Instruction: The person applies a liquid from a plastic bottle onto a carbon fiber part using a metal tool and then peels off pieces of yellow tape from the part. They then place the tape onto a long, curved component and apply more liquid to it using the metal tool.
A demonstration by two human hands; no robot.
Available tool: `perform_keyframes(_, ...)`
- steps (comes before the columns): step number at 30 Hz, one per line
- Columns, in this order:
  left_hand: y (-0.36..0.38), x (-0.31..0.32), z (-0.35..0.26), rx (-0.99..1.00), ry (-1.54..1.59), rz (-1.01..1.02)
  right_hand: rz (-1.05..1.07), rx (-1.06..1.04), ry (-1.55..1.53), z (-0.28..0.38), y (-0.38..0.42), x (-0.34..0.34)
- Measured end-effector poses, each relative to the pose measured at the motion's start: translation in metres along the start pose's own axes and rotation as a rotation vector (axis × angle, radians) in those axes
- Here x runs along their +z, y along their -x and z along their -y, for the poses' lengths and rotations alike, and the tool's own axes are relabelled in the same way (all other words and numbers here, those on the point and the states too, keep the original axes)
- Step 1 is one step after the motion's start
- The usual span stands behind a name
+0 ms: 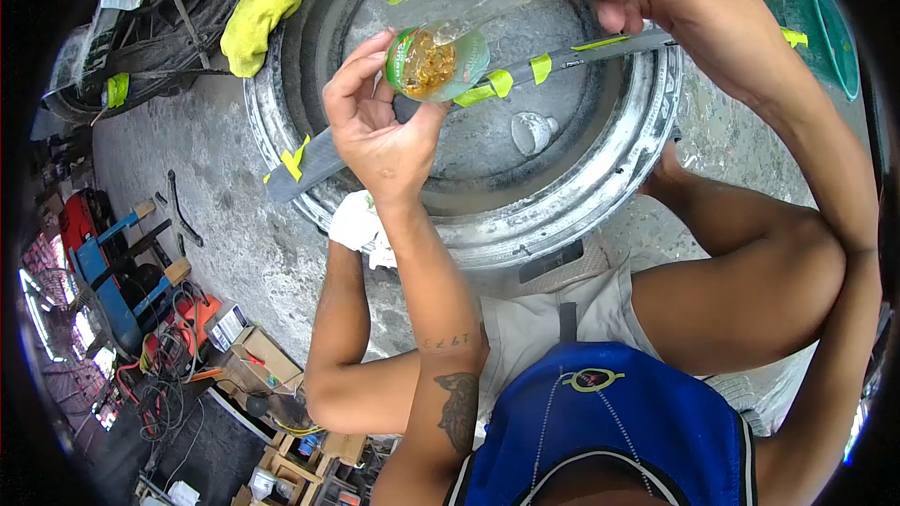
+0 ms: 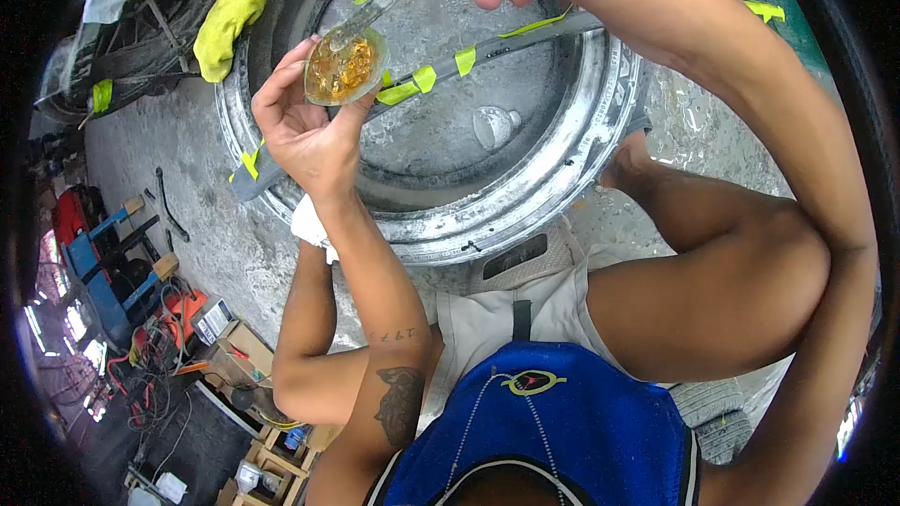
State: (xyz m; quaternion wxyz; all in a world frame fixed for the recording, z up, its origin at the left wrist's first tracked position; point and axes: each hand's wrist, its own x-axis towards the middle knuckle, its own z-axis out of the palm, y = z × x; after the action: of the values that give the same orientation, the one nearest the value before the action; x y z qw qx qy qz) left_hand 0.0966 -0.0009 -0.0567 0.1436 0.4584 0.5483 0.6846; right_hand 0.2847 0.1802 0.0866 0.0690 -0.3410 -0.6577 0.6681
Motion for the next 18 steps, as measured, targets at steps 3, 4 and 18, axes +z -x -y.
perform_keyframes(3, -0.002, 0.001, -0.002, -0.001, -0.014, -0.004, 0.053, -0.014, -0.124, -0.004, 0.001, -0.007)
perform_keyframes(4, -0.003, 0.003, -0.003, -0.009, -0.019, -0.009, 0.048, -0.013, -0.123, -0.005, 0.002, -0.008)
perform_keyframes(18, -0.012, 0.008, -0.007, -0.175, -0.107, -0.121, -0.096, -0.023, 0.028, -0.079, 0.041, -0.083)
